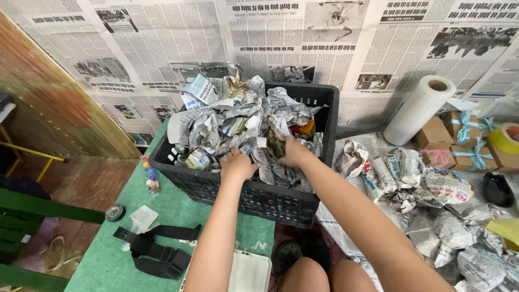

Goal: The person wraps small ceramic items, including a cup and a saucer, using newspaper. They fold the paper around each item and place the wrapped bundles on the table.

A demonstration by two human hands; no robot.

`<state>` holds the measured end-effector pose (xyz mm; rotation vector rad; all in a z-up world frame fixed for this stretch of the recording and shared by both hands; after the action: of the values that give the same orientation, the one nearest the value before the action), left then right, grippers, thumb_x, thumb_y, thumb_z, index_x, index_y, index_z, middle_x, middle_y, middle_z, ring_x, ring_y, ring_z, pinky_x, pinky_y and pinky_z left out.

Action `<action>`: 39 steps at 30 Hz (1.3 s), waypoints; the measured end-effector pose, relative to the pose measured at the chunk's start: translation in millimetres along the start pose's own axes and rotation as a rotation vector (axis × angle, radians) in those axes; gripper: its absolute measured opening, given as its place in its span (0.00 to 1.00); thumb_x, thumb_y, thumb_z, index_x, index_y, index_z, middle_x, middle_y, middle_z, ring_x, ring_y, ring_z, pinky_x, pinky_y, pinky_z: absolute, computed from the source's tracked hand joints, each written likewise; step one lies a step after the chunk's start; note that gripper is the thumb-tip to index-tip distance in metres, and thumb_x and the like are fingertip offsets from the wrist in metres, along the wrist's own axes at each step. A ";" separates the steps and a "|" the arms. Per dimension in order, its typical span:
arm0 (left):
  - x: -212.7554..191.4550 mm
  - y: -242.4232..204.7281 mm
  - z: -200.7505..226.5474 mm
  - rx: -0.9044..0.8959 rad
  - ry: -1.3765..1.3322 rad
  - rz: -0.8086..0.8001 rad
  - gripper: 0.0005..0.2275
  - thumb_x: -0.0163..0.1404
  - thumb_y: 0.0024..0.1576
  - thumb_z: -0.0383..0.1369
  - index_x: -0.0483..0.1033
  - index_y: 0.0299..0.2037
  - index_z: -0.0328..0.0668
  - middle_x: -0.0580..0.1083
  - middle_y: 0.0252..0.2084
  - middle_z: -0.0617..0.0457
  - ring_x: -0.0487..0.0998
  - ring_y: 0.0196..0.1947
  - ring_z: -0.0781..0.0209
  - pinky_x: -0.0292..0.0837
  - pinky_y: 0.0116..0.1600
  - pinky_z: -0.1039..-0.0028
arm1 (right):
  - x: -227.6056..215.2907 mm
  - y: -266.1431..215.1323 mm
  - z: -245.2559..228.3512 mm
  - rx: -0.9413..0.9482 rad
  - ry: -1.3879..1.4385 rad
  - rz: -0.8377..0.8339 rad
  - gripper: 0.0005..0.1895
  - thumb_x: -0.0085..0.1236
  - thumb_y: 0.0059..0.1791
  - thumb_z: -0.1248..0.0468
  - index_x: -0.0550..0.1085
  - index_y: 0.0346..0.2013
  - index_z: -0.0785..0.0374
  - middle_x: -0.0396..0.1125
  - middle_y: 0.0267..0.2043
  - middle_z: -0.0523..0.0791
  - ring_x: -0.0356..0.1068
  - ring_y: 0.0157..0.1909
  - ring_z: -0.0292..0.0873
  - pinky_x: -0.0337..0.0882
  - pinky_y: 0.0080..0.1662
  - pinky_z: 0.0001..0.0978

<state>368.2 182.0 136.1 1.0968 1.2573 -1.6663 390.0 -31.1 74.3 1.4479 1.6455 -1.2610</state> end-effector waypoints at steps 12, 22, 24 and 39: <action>-67.1 -63.9 10.9 0.085 -0.299 0.526 0.17 0.53 0.59 0.43 0.77 0.53 0.43 0.69 0.62 0.46 0.65 0.67 0.48 0.61 0.68 0.54 | -26.5 4.5 -8.1 -0.152 0.161 0.176 0.24 0.59 0.51 0.52 0.80 0.54 0.65 0.78 0.52 0.55 0.77 0.48 0.50 0.74 0.53 0.37; -48.9 -54.2 43.8 0.392 -0.150 0.337 0.24 0.44 0.59 0.50 0.72 0.63 0.53 0.70 0.64 0.52 0.64 0.67 0.49 0.54 0.68 0.49 | -117.9 -70.5 19.0 -0.347 1.648 0.669 0.18 0.42 0.55 0.61 0.66 0.58 0.63 0.69 0.46 0.47 0.69 0.45 0.45 0.69 0.44 0.41; -48.6 -46.7 36.4 0.304 -0.171 0.312 0.27 0.41 0.60 0.55 0.71 0.64 0.50 0.68 0.65 0.48 0.65 0.67 0.47 0.55 0.68 0.49 | -120.6 -79.2 22.8 -0.362 1.895 0.670 0.18 0.42 0.51 0.61 0.64 0.54 0.61 0.71 0.47 0.44 0.72 0.51 0.45 0.74 0.50 0.45; -77.9 -70.5 -13.3 0.267 -0.819 0.772 0.14 0.51 0.62 0.39 0.74 0.54 0.42 0.81 0.43 0.44 0.83 0.42 0.49 0.76 0.46 0.62 | -118.9 -74.9 -4.6 -0.411 1.832 0.438 0.18 0.50 0.52 0.68 0.65 0.58 0.63 0.70 0.52 0.49 0.73 0.50 0.48 0.74 0.51 0.45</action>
<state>332.1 216.4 229.4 0.7479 0.0571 -1.4198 344.8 -69.6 201.7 2.5546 1.9545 1.0958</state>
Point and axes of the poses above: each hand's wrist, its own y-axis towards the middle knuckle, its own x-axis out of the palm, z = x × y, the point moved 9 cm from there along y, towards the middle knuckle
